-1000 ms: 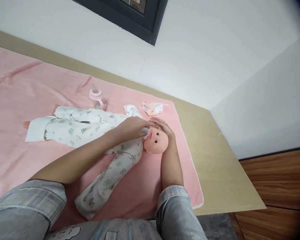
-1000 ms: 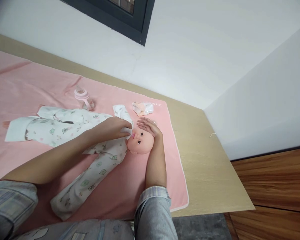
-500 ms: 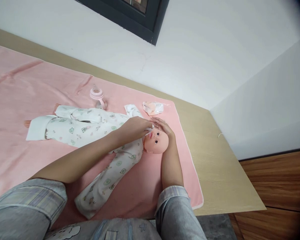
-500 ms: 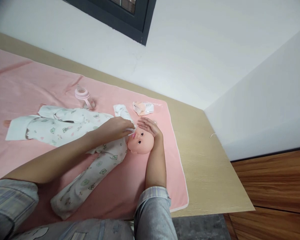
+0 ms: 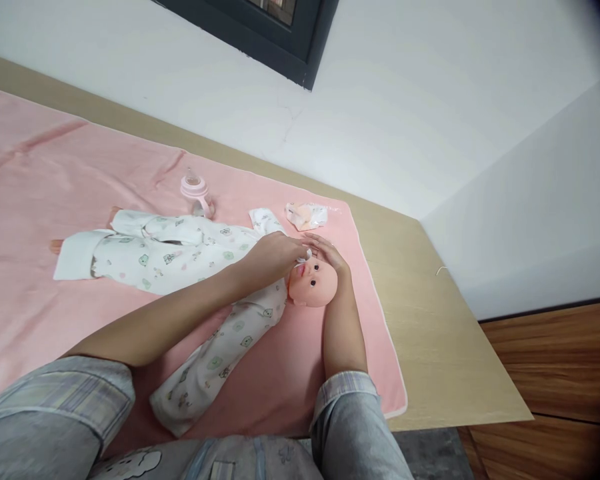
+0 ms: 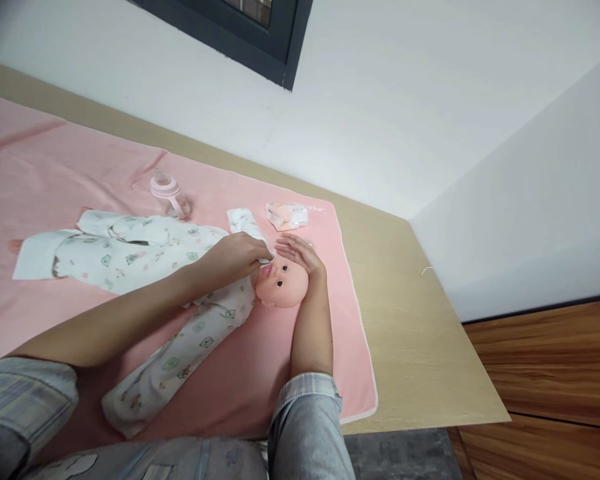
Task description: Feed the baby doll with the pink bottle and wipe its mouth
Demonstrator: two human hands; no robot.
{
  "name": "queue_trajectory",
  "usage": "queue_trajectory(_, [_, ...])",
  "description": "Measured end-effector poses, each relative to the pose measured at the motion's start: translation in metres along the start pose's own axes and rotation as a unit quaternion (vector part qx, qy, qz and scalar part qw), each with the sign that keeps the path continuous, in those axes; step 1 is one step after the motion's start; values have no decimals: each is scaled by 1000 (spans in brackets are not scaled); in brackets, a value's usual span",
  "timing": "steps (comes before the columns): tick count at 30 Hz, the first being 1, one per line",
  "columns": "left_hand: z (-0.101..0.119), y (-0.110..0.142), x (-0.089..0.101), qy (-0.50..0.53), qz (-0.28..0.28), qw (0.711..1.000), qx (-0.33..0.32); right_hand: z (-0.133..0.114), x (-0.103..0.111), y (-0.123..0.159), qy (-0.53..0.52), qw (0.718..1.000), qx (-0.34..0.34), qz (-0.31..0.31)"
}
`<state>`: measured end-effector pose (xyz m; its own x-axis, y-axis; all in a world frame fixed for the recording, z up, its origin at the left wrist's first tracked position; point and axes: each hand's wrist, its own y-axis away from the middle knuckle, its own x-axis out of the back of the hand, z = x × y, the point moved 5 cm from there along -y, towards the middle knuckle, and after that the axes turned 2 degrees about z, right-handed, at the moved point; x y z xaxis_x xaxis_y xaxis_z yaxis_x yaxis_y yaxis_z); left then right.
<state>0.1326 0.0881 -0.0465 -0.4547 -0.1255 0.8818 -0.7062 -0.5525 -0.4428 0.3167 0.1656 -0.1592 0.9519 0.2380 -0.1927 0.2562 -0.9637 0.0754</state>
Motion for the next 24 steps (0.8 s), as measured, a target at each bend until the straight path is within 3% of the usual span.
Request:
queue_trajectory(9, [11, 5, 14, 4, -51, 999, 7, 0, -2, 1, -23, 999, -26, 7])
queue_trajectory(16, [28, 8, 14, 19, -132, 991, 1, 1, -2, 3, -38, 999, -36, 16])
queue_trajectory(24, [24, 3, 13, 11, -98, 995, -12, -1, -4, 5, -33, 999, -34, 18])
